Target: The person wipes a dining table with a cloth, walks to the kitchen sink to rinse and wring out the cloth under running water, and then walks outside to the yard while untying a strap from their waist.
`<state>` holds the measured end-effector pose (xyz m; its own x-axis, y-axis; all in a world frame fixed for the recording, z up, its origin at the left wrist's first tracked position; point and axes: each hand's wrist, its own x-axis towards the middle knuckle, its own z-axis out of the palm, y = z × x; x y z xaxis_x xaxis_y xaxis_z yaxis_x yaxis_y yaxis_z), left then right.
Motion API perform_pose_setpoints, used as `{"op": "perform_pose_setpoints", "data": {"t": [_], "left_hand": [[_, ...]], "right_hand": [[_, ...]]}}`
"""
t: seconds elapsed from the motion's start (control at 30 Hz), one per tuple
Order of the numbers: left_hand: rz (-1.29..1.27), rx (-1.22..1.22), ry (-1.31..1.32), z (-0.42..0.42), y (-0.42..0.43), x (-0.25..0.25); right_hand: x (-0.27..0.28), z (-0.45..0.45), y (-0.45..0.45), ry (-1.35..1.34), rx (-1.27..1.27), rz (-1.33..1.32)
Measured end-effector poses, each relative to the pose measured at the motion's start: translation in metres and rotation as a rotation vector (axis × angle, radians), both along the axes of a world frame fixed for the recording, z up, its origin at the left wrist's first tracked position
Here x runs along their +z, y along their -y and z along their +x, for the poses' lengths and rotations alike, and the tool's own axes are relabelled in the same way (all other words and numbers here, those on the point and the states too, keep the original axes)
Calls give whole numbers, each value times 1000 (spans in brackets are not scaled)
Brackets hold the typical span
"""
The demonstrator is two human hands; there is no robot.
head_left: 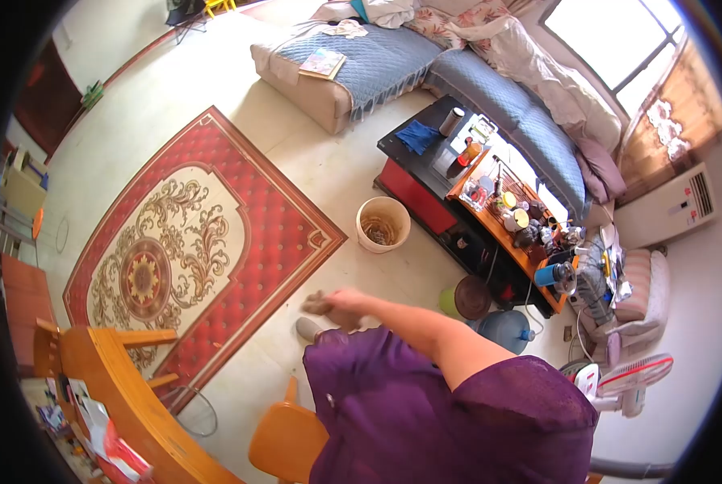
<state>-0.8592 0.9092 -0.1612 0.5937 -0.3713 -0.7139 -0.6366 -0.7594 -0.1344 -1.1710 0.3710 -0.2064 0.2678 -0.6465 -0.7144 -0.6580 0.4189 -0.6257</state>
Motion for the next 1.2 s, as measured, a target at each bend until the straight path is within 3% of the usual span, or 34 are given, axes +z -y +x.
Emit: {"op": "perform_pose_setpoints", "data": {"t": [0.03, 0.07, 0.1, 0.13, 0.23, 0.3, 0.33, 0.37, 0.43, 0.47, 0.53, 0.6, 0.67, 0.73, 0.77, 0.8, 0.83, 0.87, 0.97, 1.03, 1.1, 1.17, 1.2], "left_hand": [[-26, 14, -47, 23, 32, -12], [-52, 36, -100, 46, 64, -25], [-85, 54, -144, 69, 99, -39], [-130, 65, -185, 90, 133, -53], [-314, 34, -312, 147, 239, -63], [-450, -20, -403, 169, 330, -37], [-456, 139, -421, 188, 363, -44], [-457, 302, -433, 208, 396, -49], [-640, -89, -372, 249, 460, -32], [-613, -115, -357, 269, 491, -19], [-612, -71, -322, 321, 535, -38], [-677, -30, -316, 370, 574, -49], [-672, 150, -341, 408, 592, -56], [-761, 229, -310, 428, 604, -44], [-729, 227, -260, 433, 619, -12], [-698, 244, -166, 445, 620, -12], [-718, 292, -113, 451, 633, 9], [-737, 392, -88, 461, 634, 5], [-777, 670, -87, 504, 671, 21], [-772, 860, -79, 544, 720, 48], [-944, 834, -8, 585, 729, -14], [-947, 901, 37, 644, 764, -27], [-954, 934, 51, 677, 786, -29]], "right_hand": [[1, -14, 26, -237, 134, -13], [32, -29, 40, -199, -219, 183], [44, -47, 44, -293, -100, 85], [42, -64, 55, -327, -146, 87], [32, -101, 67, -158, -580, 279], [48, -95, 73, -37, -774, 311], [59, -88, 76, 11, -853, 310], [35, -90, 81, -22, -831, 272], [42, -53, 104, -175, -773, 245], [83, -12, 125, -293, -731, 257], [76, 32, 176, -461, -581, 204], [3, 58, 228, -539, -398, 82], [23, 133, 285, -529, -395, -3], [16, 225, 379, -414, -235, -113], [14, 271, 420, -365, -198, -78], [15, 315, 461, -201, -43, -179], [6, 361, 505, -219, -4, -159], [48, 431, 535, -112, -37, -172], [59, 593, 630, 135, 217, -242], [38, 692, 680, 161, 296, -313], [6, 761, 717, 94, 360, -269], [-13, 830, 746, 81, 417, -174], [12, 859, 740, 45, 430, -253]]}}
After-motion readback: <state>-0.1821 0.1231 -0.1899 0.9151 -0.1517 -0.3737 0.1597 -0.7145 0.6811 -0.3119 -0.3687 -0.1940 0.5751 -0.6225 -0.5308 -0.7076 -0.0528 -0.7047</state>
